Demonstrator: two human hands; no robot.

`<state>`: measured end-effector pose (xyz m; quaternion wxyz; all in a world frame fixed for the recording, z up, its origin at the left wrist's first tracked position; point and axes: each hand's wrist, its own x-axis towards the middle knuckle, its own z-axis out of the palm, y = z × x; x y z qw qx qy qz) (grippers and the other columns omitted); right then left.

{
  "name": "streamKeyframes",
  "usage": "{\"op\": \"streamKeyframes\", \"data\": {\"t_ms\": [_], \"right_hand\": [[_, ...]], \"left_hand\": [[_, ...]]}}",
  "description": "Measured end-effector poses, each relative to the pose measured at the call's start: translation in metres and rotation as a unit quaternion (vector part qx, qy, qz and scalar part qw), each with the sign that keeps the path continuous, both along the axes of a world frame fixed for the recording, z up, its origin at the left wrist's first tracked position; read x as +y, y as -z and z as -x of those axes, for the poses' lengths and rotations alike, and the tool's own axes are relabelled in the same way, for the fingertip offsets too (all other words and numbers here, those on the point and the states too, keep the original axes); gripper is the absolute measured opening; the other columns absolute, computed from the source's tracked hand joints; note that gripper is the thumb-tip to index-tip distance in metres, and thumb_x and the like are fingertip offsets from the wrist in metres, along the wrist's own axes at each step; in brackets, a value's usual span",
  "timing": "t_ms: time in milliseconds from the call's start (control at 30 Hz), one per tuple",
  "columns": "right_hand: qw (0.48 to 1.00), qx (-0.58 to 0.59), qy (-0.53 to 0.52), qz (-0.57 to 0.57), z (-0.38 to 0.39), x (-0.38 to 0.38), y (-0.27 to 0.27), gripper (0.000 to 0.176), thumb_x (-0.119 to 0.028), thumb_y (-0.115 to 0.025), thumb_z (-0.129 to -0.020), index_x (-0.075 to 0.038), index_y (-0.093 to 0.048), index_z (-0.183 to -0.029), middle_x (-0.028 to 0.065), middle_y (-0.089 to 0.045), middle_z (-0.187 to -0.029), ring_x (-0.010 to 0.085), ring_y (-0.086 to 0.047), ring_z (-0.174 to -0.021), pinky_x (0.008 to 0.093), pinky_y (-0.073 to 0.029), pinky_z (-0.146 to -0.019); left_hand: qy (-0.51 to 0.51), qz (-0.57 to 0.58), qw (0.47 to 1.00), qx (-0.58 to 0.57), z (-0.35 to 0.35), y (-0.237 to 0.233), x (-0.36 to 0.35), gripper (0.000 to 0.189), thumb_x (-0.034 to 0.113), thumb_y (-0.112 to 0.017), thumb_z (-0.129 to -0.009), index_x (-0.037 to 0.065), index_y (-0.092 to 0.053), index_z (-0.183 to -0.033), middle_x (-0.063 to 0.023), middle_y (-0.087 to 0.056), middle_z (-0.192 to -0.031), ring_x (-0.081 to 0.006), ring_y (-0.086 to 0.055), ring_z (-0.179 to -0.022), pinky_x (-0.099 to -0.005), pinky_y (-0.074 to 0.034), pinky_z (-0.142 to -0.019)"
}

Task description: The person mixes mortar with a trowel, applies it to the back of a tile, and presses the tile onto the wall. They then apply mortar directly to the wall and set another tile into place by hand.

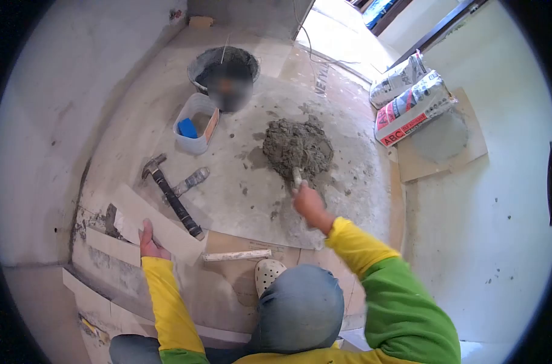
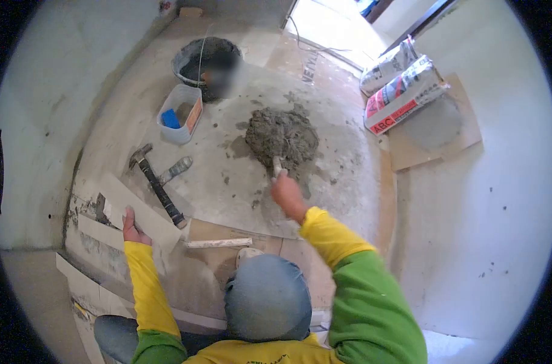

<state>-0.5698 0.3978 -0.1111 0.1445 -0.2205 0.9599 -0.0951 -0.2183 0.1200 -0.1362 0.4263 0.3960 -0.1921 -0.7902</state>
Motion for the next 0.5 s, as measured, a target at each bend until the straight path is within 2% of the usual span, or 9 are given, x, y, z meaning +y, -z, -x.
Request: {"op": "streamKeyframes", "data": {"t_ms": [67,133,167,233,300,333,400,467,500], "right_hand": [[0.988,0.002,-0.076,-0.136,0.028,0.024,-0.057,0.03,-0.029,-0.051,-0.092,-0.006,-0.056,-0.109,0.0237,-0.066,-0.087,0.0437,-0.063,-0.082,0.0524,-0.05,-0.07],[0.957,0.035,-0.228,-0.179,0.057,0.037,-0.124,0.026,-0.024,-0.052,-0.09,-0.007,-0.054,-0.11,0.0175,-0.067,-0.083,0.0399,-0.066,-0.077,0.0517,-0.051,-0.064],[0.936,0.063,-0.263,-0.224,0.072,0.041,-0.145,0.024,-0.024,-0.052,-0.09,-0.01,-0.057,-0.109,0.0157,-0.067,-0.081,0.0382,-0.066,-0.077,0.0508,-0.051,-0.064],[0.911,0.088,-0.311,-0.257,0.072,0.025,-0.198,0.028,-0.025,-0.052,-0.089,-0.008,-0.058,-0.111,0.0185,-0.067,-0.08,0.038,-0.066,-0.08,0.0497,-0.052,-0.066],[0.914,0.102,-0.301,-0.253,0.08,0.009,-0.204,0.027,-0.024,-0.053,-0.088,-0.006,-0.061,-0.107,0.0208,-0.067,-0.083,0.0392,-0.066,-0.08,0.0491,-0.052,-0.068],[0.912,0.101,-0.306,-0.254,0.086,-0.001,-0.191,0.027,-0.024,-0.053,-0.088,-0.006,-0.061,-0.107,0.0208,-0.067,-0.083,0.0392,-0.066,-0.08,0.0491,-0.052,-0.068],[0.935,-0.03,-0.293,-0.199,0.101,-0.014,-0.121,0.026,-0.023,-0.052,-0.089,-0.001,-0.063,-0.095,0.0245,-0.066,-0.083,0.041,-0.065,-0.08,0.049,-0.052,-0.07],[0.913,0.026,-0.377,-0.156,0.13,0.004,0.04,0.03,-0.024,-0.052,-0.088,0.003,-0.064,-0.087,0.0277,-0.065,-0.084,0.0422,-0.065,-0.081,0.049,-0.052,-0.072],[0.914,0.022,-0.378,-0.148,0.106,-0.002,0.04,0.03,-0.024,-0.052,-0.088,0.003,-0.064,-0.087,0.0277,-0.065,-0.084,0.0422,-0.065,-0.081,0.049,-0.052,-0.072]], "left_hand": [[0.011,0.004,1.0,0.015,0.003,0.001,-0.005,0.057,0.019,-0.068,-0.088,0.007,-0.04,-0.136,-0.0087,-0.055,-0.127,-0.0241,-0.056,-0.112,-0.039,-0.047,-0.098],[-0.005,0.032,0.999,0.004,0.004,-0.003,-0.002,0.053,0.023,-0.066,-0.09,0.007,-0.043,-0.135,-0.0085,-0.057,-0.126,-0.0254,-0.057,-0.113,-0.0421,-0.048,-0.098],[-0.007,0.029,1.0,0.005,0.001,-0.002,-0.003,0.053,0.023,-0.066,-0.09,0.007,-0.043,-0.135,-0.0085,-0.057,-0.126,-0.0254,-0.057,-0.113,-0.0421,-0.048,-0.098],[-0.012,-0.015,1.0,0.019,-0.014,0.001,-0.006,0.057,0.018,-0.066,-0.089,0.005,-0.039,-0.137,-0.0109,-0.053,-0.129,-0.0252,-0.056,-0.114,-0.0406,-0.047,-0.098],[-0.007,-0.014,1.0,0.016,-0.028,-0.003,-0.003,0.056,0.018,-0.066,-0.089,0.004,-0.039,-0.137,-0.0112,-0.053,-0.129,-0.0253,-0.055,-0.114,-0.0405,-0.047,-0.099],[-0.005,-0.008,1.0,0.013,-0.034,-0.003,-0.002,0.056,0.019,-0.065,-0.09,0.003,-0.039,-0.136,-0.0114,-0.052,-0.129,-0.0254,-0.055,-0.115,-0.0403,-0.046,-0.099],[-0.021,-0.009,1.0,-0.001,-0.051,0.0,0.002,0.057,0.019,-0.066,-0.089,0.002,-0.039,-0.136,-0.0116,-0.053,-0.129,-0.0253,-0.055,-0.115,-0.0398,-0.046,-0.099],[-0.045,-0.002,0.999,-0.008,-0.054,-0.003,0.004,0.057,0.019,-0.066,-0.089,0.001,-0.039,-0.135,-0.0119,-0.053,-0.128,-0.0252,-0.055,-0.115,-0.0394,-0.046,-0.099],[-0.066,-0.005,0.997,-0.029,-0.055,-0.009,0.003,0.057,0.02,-0.067,-0.088,0.001,-0.04,-0.135,-0.0116,-0.054,-0.127,-0.0249,-0.055,-0.114,-0.0393,-0.046,-0.099]]}}
